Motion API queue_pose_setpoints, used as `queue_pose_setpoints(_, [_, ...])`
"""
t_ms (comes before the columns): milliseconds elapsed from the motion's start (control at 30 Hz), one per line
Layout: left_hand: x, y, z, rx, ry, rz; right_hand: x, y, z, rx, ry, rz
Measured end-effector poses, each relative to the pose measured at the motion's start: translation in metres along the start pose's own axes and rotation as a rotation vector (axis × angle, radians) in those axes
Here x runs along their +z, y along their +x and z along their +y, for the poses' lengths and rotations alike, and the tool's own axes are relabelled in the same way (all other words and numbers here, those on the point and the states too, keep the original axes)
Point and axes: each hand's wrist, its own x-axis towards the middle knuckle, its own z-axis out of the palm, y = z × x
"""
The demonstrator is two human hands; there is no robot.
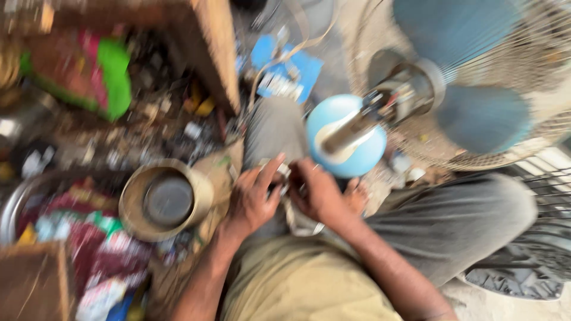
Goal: The person sits on the floor and winds white magnet wire around a small square motor stator core held in their hands. They repeatedly wrap the wire around the core's central opening, adjusting the coil as they work.
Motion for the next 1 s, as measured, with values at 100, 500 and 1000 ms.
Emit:
queue_pose_setpoints(100, [0.001, 0.006, 0.004, 0.025, 0.021, 0.011, -0.001, 0.002, -0.004, -0.069, -0.06, 0.056])
queue_pose_setpoints(500, [0.003, -0.003, 0.011, 0.088, 0.094, 0.022, 0.026, -0.027, -0.008, -0.012, 0.0, 0.266])
queue_pose_setpoints(1000, [-0.002, -0.006, 0.016, 0.057, 0.114, 0.073, -0.003, -0.017, -0.031, -0.271, -0.123, 0.202])
